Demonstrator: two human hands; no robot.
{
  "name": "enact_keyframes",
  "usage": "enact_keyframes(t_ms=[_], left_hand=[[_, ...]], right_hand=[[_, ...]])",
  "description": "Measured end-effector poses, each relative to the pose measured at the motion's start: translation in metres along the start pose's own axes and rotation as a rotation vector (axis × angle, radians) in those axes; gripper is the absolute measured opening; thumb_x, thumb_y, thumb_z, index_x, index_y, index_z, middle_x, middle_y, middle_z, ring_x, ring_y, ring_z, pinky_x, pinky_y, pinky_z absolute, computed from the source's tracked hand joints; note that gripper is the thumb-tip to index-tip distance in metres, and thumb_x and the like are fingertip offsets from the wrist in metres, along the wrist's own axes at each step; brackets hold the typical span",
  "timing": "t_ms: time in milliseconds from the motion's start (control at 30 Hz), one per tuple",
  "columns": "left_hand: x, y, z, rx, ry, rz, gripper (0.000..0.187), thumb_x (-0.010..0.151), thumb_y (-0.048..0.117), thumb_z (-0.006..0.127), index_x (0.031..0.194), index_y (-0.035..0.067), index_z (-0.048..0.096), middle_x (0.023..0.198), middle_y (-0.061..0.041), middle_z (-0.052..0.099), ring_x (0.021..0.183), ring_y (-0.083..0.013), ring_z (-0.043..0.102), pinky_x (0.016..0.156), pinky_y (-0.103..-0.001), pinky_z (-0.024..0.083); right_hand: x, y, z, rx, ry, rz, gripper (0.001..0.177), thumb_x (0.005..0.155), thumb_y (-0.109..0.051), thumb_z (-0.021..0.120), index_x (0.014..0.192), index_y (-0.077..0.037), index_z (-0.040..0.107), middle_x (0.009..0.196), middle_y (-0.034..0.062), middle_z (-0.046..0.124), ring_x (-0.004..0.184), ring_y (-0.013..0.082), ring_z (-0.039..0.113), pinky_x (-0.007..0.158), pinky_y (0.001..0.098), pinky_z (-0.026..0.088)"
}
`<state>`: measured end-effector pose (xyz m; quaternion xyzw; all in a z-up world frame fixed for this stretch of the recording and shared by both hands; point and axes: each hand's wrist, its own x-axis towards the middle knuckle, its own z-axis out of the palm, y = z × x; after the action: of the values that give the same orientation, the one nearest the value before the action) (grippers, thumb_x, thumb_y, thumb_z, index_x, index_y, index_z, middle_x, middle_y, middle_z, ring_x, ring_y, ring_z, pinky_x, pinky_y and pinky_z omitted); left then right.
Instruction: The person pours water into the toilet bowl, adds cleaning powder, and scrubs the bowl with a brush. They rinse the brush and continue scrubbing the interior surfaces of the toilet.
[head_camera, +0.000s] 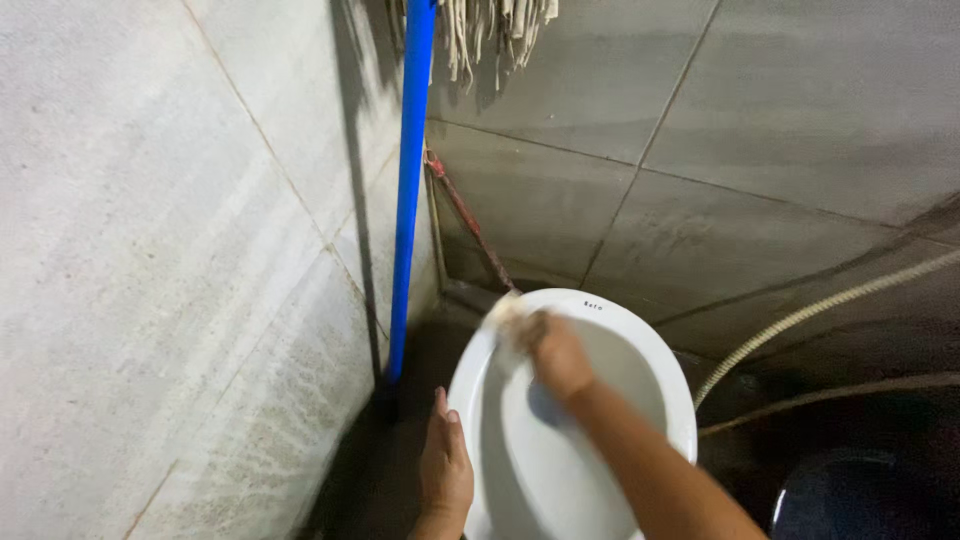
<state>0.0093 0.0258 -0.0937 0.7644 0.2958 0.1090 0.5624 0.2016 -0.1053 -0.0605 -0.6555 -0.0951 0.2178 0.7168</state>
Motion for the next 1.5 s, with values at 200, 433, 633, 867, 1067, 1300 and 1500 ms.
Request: enact_keyframes(t_ms=[200,433,633,867,1067,1300,1500], left_hand=[[0.0,-0.005,-0.001,-0.076,-0.031,-0.061,0.076,0.098,0.059,0.024,0.159,0.013,0.031,0.161,-0.017,0.041,0.147,-0.0339,0.044,0.119,-0.041,0.036],[0.017,-0.02,-0.004,-0.618,-0.111,-0.355,0.092,0.089,0.074,0.026,0.164,0.021,0.015,0.171,-0.011,0.02,0.155,-0.0277,0.026,0.125,-0.047,0.02],[0.036,-0.017,-0.038,-0.678,-0.144,-0.412,0.102,0.085,0.083,0.017,0.164,0.019,0.019,0.172,-0.01,0.02,0.158,-0.0256,0.016,0.126,-0.048,0.003],[0.046,0.002,-0.059,-0.642,-0.288,-0.313,0.107,0.084,0.085,0.015,0.163,0.013,0.016,0.172,-0.01,0.018,0.159,-0.0258,0.013,0.125,-0.053,0.003],[0.041,0.024,-0.05,-0.497,-0.356,-0.22,0.105,0.085,0.084,0.013,0.161,0.013,0.024,0.171,-0.006,0.024,0.159,-0.0225,0.017,0.126,-0.044,0.001],[0.048,0.03,-0.058,-0.389,-0.307,-0.12,0.099,0.088,0.08,0.013,0.162,0.016,0.024,0.171,-0.006,0.023,0.158,-0.0214,0.016,0.126,-0.041,0.008],[0.031,0.005,-0.026,-0.144,-0.236,0.004,0.083,0.099,0.066,0.02,0.161,0.01,0.03,0.169,-0.014,0.025,0.156,-0.0291,0.027,0.125,-0.039,0.025]], right_hand=[[-0.016,-0.009,0.029,-0.733,0.094,-0.031,0.033,0.108,-0.028,0.055,0.116,0.004,0.062,0.094,0.0178,0.069,0.086,0.0303,0.068,0.077,0.0383,0.06],[-0.04,0.003,0.042,-1.18,-0.177,-0.715,0.036,0.099,-0.015,0.061,0.135,-0.014,0.068,0.111,0.0171,0.069,0.099,0.0317,0.065,0.087,0.0393,0.058],[-0.054,-0.008,0.059,-1.015,-0.225,-0.479,0.021,0.095,-0.018,0.067,0.108,-0.003,0.072,0.105,0.0218,0.067,0.095,0.041,0.062,0.087,0.0497,0.051],[-0.195,-0.01,0.028,-0.811,-0.704,-0.72,0.044,0.09,-0.012,0.07,0.134,-0.009,0.076,0.109,0.0182,0.069,0.096,0.0324,0.064,0.087,0.0458,0.051],[-0.092,-0.003,0.06,-1.068,-0.299,-0.298,0.026,0.102,-0.03,0.067,0.11,-0.006,0.07,0.102,0.0195,0.069,0.094,0.0328,0.066,0.082,0.0449,0.055],[-0.092,-0.002,0.065,-1.107,-0.346,-0.577,0.022,0.093,-0.01,0.072,0.115,-0.013,0.075,0.1,0.0186,0.068,0.092,0.0342,0.062,0.078,0.0444,0.053],[-0.198,-0.03,-0.006,-0.954,-0.682,-0.354,0.054,0.084,-0.01,0.078,0.137,-0.014,0.069,0.127,0.0111,0.072,0.112,0.0313,0.059,0.095,0.0393,0.053]])
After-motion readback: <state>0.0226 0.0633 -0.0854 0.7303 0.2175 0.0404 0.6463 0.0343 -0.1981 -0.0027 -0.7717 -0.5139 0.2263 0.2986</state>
